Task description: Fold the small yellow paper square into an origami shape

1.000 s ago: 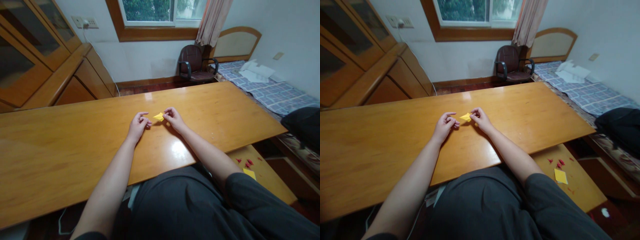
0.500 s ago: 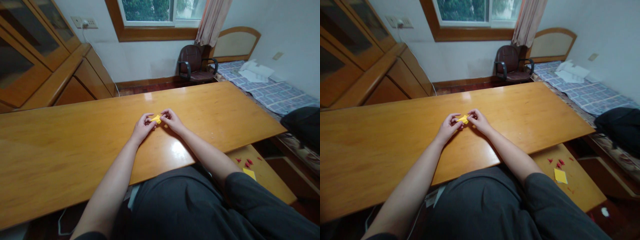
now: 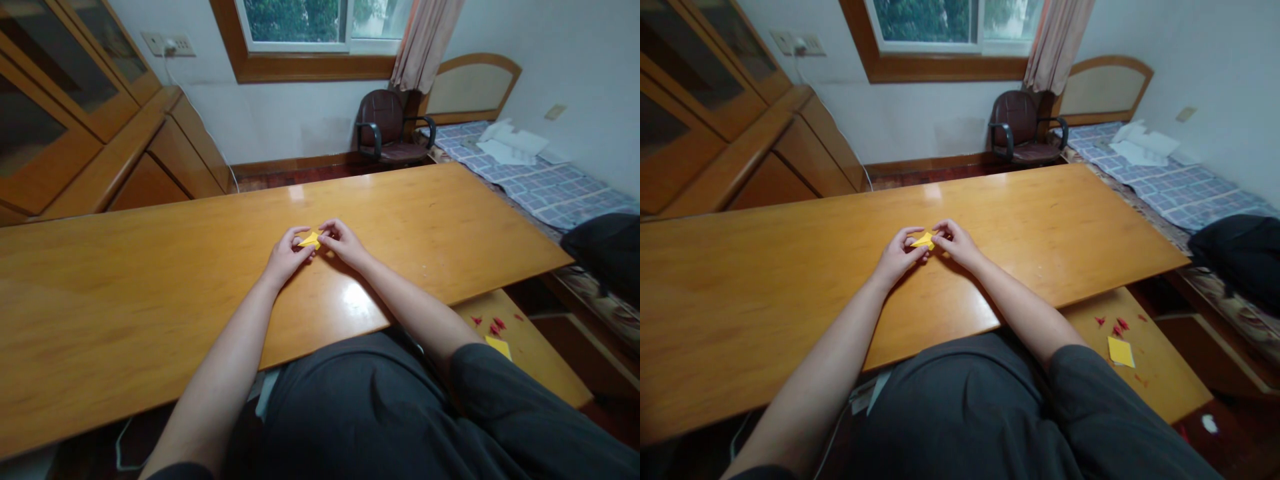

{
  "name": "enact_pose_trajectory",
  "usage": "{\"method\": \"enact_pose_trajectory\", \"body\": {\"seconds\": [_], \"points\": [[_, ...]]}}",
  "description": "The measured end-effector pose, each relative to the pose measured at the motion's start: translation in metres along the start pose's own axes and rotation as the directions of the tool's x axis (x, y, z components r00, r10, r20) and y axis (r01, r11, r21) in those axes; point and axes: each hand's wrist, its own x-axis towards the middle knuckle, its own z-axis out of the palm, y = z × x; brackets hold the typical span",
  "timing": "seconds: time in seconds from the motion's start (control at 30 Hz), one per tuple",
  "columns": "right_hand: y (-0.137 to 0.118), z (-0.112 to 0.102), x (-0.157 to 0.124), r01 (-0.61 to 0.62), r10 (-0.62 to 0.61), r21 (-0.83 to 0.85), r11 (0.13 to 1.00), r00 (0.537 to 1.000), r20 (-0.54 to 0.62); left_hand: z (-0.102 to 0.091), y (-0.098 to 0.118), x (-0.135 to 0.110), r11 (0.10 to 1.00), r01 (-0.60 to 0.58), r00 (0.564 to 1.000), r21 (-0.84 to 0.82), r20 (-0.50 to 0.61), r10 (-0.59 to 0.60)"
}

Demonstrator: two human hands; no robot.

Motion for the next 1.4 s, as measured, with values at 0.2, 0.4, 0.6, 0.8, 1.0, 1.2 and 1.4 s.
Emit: {"method": "enact_pose_trajectory", "body": {"seconds": [0.2, 0.4, 0.6, 0.8, 1.0, 1.2, 1.4], "points": [[-0.003, 0.001, -0.001, 0.005, -0.006, 0.017, 1.0, 1.0, 0.016, -0.001, -0.004, 0.001, 1.0, -0.005, 1.0, -0.004, 0.028, 0.005], [0.0, -0.001, 0.0, 0.021, -0.022, 0.031, 0.999, 0.999, 0.032, -0.001, -0.004, 0.001, 0.995, 0.04, 0.998, -0.088, 0.06, -0.035], [-0.004, -0.001, 0.0, 0.014, -0.014, 0.01, 1.0, 1.0, 0.004, -0.004, -0.004, 0.0, 0.985, 0.053, 0.996, -0.163, 0.077, -0.041], [-0.003, -0.002, 0.0, 0.023, -0.023, 0.03, 0.999, 1.0, -0.014, -0.007, -0.001, -0.001, 0.982, 0.059, 0.996, -0.181, 0.081, -0.045], [-0.005, -0.005, 0.001, -0.001, 0.005, 0.07, 0.998, 0.998, -0.07, -0.01, 0.001, -0.002, 0.979, 0.022, 0.999, -0.201, 0.028, -0.016], [-0.007, -0.004, 0.001, -0.007, 0.013, 0.094, 0.996, 0.997, -0.069, -0.012, -0.004, 0.0, 0.993, -0.084, 0.996, -0.078, -0.036, 0.082], [-0.01, -0.004, 0.001, -0.059, 0.065, 0.107, 0.993, 0.996, -0.06, -0.013, -0.003, -0.001, 0.868, -0.328, 0.924, 0.373, -0.064, 0.376]]}}
